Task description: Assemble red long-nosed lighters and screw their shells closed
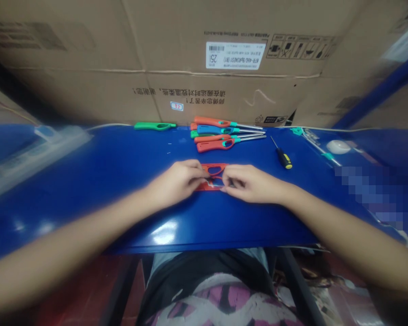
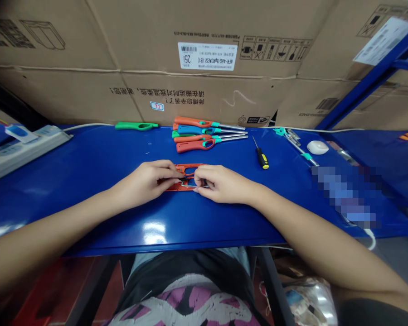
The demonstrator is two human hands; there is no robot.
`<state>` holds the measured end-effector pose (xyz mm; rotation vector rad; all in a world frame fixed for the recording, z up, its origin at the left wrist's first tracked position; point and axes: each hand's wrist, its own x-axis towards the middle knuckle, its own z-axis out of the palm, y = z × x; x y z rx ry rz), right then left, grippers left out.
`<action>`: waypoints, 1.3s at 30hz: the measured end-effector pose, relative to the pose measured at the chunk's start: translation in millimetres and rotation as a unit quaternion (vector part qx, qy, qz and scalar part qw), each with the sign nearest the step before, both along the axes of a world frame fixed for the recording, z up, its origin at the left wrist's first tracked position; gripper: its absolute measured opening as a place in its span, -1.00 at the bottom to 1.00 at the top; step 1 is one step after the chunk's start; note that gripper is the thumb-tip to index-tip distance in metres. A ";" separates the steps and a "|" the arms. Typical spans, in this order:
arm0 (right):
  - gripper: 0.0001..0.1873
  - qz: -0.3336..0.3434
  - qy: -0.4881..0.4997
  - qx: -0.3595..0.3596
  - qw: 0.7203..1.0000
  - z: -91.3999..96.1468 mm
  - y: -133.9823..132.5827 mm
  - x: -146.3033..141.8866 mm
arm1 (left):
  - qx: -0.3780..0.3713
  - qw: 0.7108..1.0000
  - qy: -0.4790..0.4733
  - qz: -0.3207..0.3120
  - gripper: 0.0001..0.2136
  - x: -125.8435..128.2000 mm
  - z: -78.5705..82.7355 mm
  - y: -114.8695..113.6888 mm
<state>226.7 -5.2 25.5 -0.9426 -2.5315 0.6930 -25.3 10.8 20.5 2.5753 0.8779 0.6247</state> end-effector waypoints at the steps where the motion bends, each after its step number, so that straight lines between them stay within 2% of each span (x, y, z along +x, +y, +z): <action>1: -0.89 0.001 -0.001 0.000 1.000 0.0 -0.1 0.1 | -0.004 1.000 -0.002 -0.001 -0.79 0.4 -0.4 -0.1; 8: -0.87 -0.004 0.004 0.018 1.000 -1.0 -0.4 -1.3 | -0.020 0.999 -0.010 0.024 -0.81 3.0 1.3 -2.5; 15: -0.83 -0.029 0.012 0.027 0.999 -3.4 -0.5 -3.3 | -0.010 1.000 -0.001 0.016 -0.81 0.2 4.3 -2.8; 22: -0.89 -0.041 0.026 0.019 0.999 -1.8 -1.6 -3.1 | -0.007 1.000 0.013 0.008 -0.82 -3.8 9.8 -2.1; 29: -0.89 -0.042 0.026 0.022 0.999 -1.8 -2.2 -3.6 | -0.063 0.996 0.002 0.062 -0.87 -4.3 7.8 4.3; 39: -0.89 -0.047 0.017 0.023 0.998 -3.2 -1.5 -3.6 | -0.128 0.987 -0.026 0.092 -0.91 -4.5 -0.1 11.6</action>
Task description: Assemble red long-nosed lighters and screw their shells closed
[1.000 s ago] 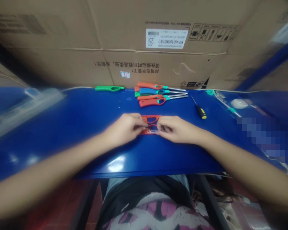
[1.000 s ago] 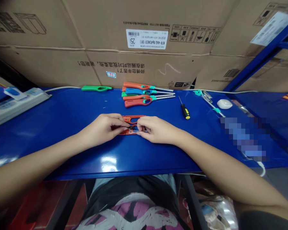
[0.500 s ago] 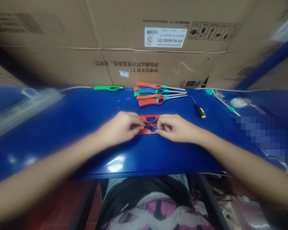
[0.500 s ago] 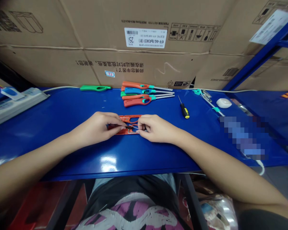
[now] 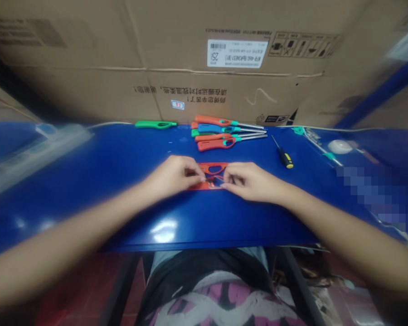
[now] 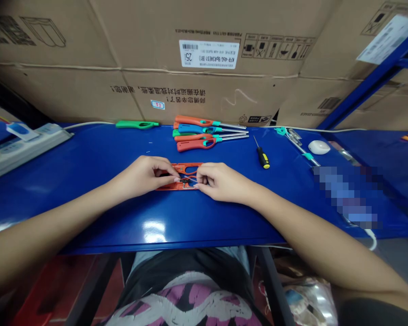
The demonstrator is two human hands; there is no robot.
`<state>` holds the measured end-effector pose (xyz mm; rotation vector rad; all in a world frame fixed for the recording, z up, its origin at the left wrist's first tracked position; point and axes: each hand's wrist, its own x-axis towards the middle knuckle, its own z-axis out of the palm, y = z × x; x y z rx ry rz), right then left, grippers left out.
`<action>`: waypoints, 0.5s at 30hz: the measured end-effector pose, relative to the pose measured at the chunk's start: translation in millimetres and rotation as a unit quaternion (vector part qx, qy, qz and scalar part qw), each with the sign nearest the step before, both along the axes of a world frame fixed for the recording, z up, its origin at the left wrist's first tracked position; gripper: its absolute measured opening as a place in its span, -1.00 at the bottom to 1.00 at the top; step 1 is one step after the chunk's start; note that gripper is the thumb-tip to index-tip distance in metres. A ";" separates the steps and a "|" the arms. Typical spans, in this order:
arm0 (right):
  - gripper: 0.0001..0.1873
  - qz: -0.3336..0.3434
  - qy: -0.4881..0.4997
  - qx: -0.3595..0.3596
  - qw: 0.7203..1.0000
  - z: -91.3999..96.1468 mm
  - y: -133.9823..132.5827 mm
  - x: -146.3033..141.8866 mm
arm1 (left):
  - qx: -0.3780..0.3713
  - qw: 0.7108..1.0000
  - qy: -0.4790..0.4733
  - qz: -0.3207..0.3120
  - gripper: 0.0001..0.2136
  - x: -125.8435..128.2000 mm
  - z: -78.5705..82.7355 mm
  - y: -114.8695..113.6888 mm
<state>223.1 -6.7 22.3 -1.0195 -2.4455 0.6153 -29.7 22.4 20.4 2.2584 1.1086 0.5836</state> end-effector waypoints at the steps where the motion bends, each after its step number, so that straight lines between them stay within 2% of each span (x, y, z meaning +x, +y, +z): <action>1: -0.89 -0.002 0.002 -0.001 1.000 -0.1 0.1 -0.1 | -0.003 1.000 0.001 0.005 -0.91 0.4 -0.2 -0.1; 7: -0.88 -0.009 0.009 -0.013 1.000 -0.5 -0.1 0.0 | 0.006 0.999 0.043 0.014 -0.88 1.6 1.4 -4.8; 11: -0.89 -0.008 0.011 -0.016 1.000 0.1 -0.2 0.0 | 0.074 0.996 0.030 -0.049 -0.85 3.5 4.5 -12.1; 15: -0.92 0.016 0.003 -0.013 1.000 1.1 -0.2 0.5 | 0.096 0.989 0.013 -0.108 -0.86 7.0 4.5 -17.5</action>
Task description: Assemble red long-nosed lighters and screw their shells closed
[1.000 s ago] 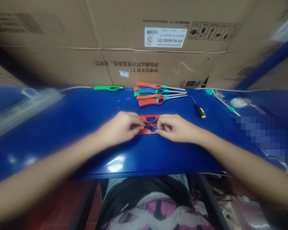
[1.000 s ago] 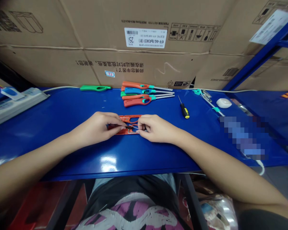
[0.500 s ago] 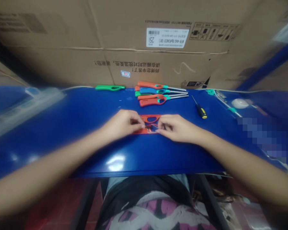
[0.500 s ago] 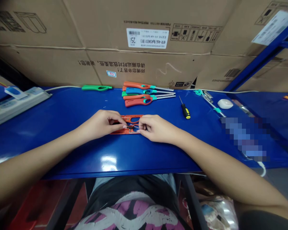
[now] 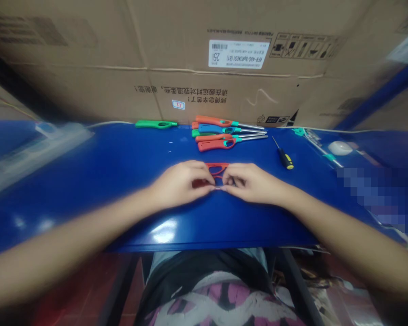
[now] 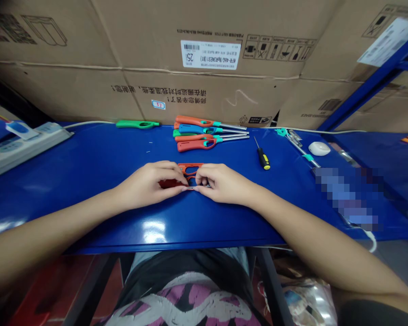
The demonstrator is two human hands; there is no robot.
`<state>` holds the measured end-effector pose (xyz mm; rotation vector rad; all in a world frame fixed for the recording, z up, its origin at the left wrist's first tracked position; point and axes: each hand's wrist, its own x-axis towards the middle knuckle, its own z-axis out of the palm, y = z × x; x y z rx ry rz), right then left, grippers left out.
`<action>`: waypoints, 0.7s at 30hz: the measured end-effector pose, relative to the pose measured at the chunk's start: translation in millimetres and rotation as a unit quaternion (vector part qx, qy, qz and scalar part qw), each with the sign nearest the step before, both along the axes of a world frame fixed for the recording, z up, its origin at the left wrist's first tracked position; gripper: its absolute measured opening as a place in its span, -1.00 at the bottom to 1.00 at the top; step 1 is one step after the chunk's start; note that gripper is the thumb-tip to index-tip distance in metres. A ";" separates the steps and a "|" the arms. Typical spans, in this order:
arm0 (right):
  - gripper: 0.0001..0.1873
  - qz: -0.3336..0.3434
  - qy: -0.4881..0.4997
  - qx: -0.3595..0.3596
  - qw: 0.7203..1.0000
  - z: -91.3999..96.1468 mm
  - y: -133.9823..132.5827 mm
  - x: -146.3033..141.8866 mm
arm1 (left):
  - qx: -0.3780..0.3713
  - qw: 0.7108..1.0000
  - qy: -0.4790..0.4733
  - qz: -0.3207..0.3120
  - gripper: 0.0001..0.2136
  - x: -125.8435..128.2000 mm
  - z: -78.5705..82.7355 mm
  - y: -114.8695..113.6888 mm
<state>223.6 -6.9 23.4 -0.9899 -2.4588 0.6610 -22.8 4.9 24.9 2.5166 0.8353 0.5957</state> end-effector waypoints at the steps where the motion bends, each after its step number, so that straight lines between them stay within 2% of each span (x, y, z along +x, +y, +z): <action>1: -0.92 0.006 -0.004 0.003 1.000 0.1 0.0 0.2 | 0.000 1.000 -0.001 -0.001 -0.87 0.8 -1.0 -0.4; 10: -0.92 0.006 -0.003 0.012 1.000 -0.7 -0.2 0.2 | -0.045 0.998 -0.037 0.008 -0.90 5.4 -10.0 1.5; 21: -0.95 -0.030 0.018 -0.044 0.998 0.0 2.6 -0.1 | -0.089 0.993 -0.073 0.034 -0.93 7.1 -10.8 4.8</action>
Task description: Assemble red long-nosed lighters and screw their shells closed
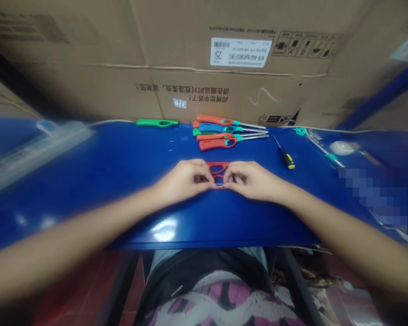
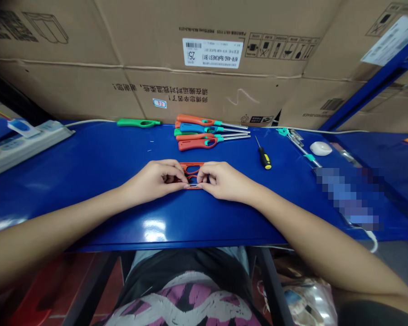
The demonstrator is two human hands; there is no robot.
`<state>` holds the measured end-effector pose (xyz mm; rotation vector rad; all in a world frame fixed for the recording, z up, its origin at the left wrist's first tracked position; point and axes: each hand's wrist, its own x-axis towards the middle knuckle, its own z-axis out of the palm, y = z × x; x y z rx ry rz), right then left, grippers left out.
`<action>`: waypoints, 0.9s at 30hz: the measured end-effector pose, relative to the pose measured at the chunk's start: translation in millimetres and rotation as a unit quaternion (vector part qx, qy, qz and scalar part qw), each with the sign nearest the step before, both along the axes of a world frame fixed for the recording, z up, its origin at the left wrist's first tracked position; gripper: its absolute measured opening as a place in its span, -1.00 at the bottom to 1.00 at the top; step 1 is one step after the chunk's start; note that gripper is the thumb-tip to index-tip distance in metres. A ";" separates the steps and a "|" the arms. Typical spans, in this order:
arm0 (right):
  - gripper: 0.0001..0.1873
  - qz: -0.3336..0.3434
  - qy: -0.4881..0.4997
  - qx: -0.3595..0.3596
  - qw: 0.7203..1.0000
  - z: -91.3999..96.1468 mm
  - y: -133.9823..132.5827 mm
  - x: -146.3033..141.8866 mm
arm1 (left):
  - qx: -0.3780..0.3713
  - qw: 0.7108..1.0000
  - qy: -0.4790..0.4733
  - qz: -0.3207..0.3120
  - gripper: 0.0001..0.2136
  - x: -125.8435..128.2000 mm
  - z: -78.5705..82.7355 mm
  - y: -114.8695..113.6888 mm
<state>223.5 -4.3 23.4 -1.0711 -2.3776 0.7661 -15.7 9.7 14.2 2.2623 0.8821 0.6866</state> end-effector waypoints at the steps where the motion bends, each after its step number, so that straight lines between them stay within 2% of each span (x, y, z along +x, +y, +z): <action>1: -0.94 -0.004 -0.001 -0.008 1.000 0.1 0.2 0.1 | -0.001 1.000 -0.002 0.001 -0.93 0.0 -0.4 0.2; 5: -0.87 -0.010 -0.002 -0.031 0.999 0.7 0.5 0.8 | -0.013 1.000 -0.013 0.005 -0.92 -0.9 -1.4 2.7; 9: -0.94 -0.013 -0.001 -0.035 0.999 -0.1 1.1 0.6 | -0.022 1.000 -0.011 0.010 -0.88 -3.9 -0.7 8.0; 17: -0.96 -0.039 0.001 -0.073 0.997 1.3 -0.1 -1.5 | 0.065 0.995 0.059 -0.037 -0.79 -7.2 5.6 6.0; 22: -0.93 -0.039 -0.006 -0.088 0.995 3.5 -1.3 -1.2 | 0.072 0.994 0.077 -0.025 -0.83 -4.3 7.2 1.2; 24: -0.91 -0.035 -0.006 -0.084 0.996 2.8 -1.3 -0.4 | 0.067 0.994 0.085 -0.022 -0.83 -3.2 8.5 -1.3; 27: -0.89 -0.020 -0.009 -0.040 0.999 1.4 -1.7 0.7 | 0.055 0.994 0.098 -0.018 -0.79 -2.4 11.1 -6.4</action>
